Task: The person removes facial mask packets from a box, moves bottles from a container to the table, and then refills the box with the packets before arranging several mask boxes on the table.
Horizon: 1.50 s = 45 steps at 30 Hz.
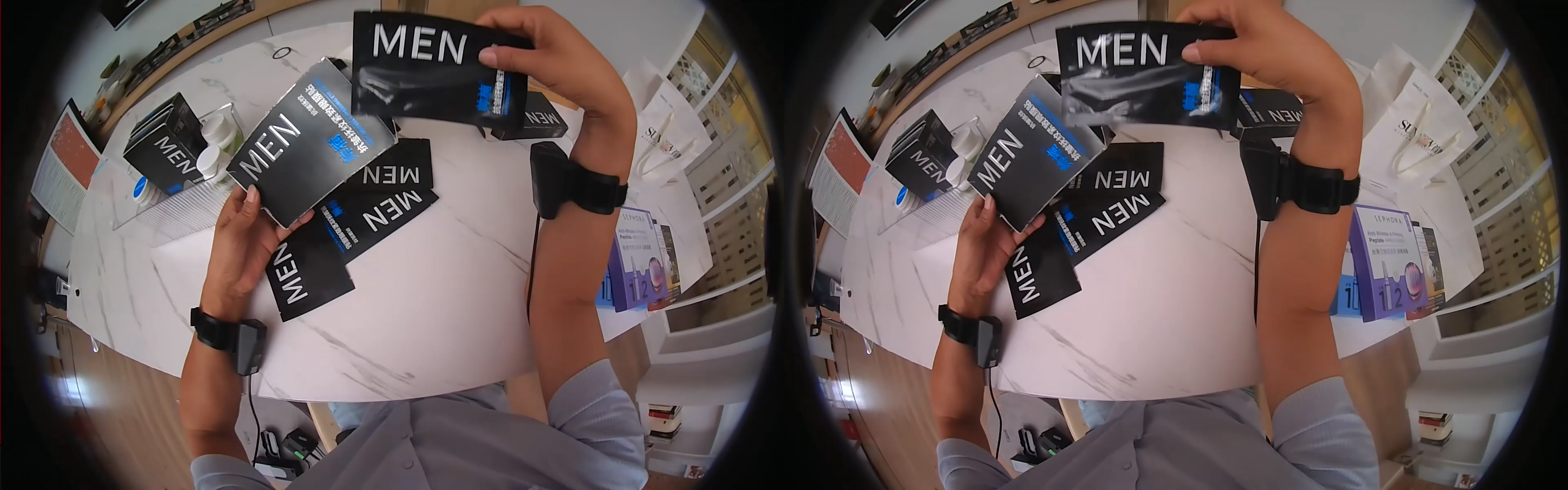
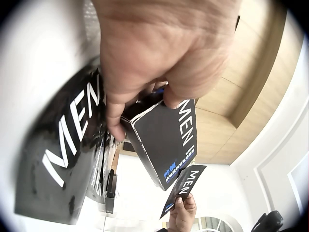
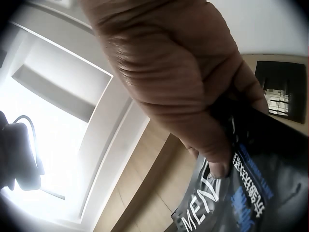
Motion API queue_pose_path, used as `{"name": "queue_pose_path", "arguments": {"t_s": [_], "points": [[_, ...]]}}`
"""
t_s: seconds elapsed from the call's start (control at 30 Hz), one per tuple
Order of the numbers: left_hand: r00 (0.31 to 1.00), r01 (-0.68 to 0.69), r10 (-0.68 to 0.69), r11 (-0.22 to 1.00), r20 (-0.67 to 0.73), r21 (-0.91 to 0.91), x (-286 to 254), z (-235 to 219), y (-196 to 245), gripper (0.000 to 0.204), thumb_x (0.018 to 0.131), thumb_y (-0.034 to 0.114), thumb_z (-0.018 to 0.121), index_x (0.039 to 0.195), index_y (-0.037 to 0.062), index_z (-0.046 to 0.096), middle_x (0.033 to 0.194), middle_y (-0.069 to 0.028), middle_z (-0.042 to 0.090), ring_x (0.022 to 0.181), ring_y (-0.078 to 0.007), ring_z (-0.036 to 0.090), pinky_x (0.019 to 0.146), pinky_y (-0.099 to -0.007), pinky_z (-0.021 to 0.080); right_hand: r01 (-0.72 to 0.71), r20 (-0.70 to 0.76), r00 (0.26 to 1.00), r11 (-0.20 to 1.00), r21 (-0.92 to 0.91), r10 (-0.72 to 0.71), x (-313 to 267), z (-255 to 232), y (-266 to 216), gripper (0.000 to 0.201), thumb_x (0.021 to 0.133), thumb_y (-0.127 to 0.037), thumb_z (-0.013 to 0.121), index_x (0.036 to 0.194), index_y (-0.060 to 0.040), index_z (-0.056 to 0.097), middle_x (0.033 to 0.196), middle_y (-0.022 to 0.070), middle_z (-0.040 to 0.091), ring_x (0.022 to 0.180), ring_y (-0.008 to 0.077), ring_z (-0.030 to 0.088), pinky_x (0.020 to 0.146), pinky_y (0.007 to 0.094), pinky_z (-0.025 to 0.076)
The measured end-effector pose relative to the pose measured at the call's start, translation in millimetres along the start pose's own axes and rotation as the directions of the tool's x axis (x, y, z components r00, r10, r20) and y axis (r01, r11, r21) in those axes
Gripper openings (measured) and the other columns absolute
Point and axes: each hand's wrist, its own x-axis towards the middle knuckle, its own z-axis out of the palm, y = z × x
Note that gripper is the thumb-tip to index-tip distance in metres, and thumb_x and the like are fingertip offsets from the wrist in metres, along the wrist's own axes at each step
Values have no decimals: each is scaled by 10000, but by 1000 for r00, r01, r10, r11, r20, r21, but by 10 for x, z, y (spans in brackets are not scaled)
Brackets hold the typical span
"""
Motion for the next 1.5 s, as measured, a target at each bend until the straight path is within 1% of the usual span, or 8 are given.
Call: {"name": "queue_pose_path", "arguments": {"t_s": [0.2, 0.3, 0.53, 0.83, 1.13, 1.33, 1.37, 1.5], "points": [[1000, -19, 19, 1000, 14, 2, -2, -9, -3, 475, 1081, 310, 521, 1421, -7, 426, 1437, -157, 537, 1288, -317, 596, 1080, -524, 518, -104, -107, 989, 993, -50, 99, 13, 18, -22, 172, 919, -18, 688, 1078, 43, 709, 854, -8, 686, 760, 69, 584, 711, 233, 493], [1000, -15, 15, 1000, 17, -4, 0, -32, -18, 469, 1084, 303, 513, 1424, -6, 419, 1438, -160, 536, 1290, -320, 595, 1080, -522, 518, 24, -189, 982, 999, 35, -17, -11, -40, 55, 152, 920, -16, 684, 1058, 41, 715, 851, -12, 686, 753, 67, 587, 701, 229, 490], [1000, -19, 19, 999, 4, 44, 1, 6, -12, 470, 1093, 289, 491, 1438, -12, 385, 1431, -177, 539, 1295, -330, 592, 1076, -522, 519, 74, 188, 981, 994, -81, -58, 116, -36, 256, 225, 930, -57, 714, 1136, 32, 695, 961, 4, 714, 905, 71, 646, 834, 242, 527], [1000, -24, 24, 999, -17, 33, 1, -32, -21, 448, 1094, 274, 487, 1435, -6, 406, 1440, -169, 537, 1299, -324, 589, 1075, -518, 523, 135, 193, 979, 933, -333, -73, 103, 175, -20, 145, 910, -63, 694, 1029, 20, 677, 823, -3, 638, 789, 74, 572, 759, 254, 494], [1000, -20, 20, 998, -2, 59, 4, -19, -33, 468, 1090, 276, 501, 1459, 5, 400, 1442, -157, 549, 1308, -300, 586, 1076, -510, 519, 72, 240, 971, 958, -276, -4, 33, 112, -137, 184, 902, -68, 708, 1061, 23, 703, 826, 76, 702, 772, 131, 631, 706, 302, 500], [999, -16, 14, 999, 44, 49, -13, 5, 5, 452, 1096, 264, 485, 1451, -3, 398, 1465, -151, 524, 1323, -305, 572, 1096, -524, 502, 213, 85, 977, 911, -353, -195, 244, 456, -312, 284, 876, -219, 764, 1006, 17, 671, 819, 183, 673, 783, 294, 652, 710, 381, 494], [999, -15, 13, 999, 33, 39, -17, 14, 11, 446, 1098, 261, 478, 1448, -3, 398, 1467, -149, 522, 1326, -306, 570, 1100, -528, 499, 298, 8, 949, 889, -347, -315, 277, 512, -280, 298, 882, -234, 777, 970, 21, 651, 773, 156, 650, 757, 238, 647, 675, 361, 485], [1000, -14, 14, 1000, 19, 9, -10, -5, 8, 422, 1106, 254, 456, 1436, -3, 404, 1467, -145, 519, 1329, -309, 565, 1115, -544, 486, 38, 20, 999, 965, -260, -34, 207, 382, -344, 257, 919, -178, 755, 996, 34, 633, 747, 103, 654, 658, 140, 629, 574, 291, 473]]}}
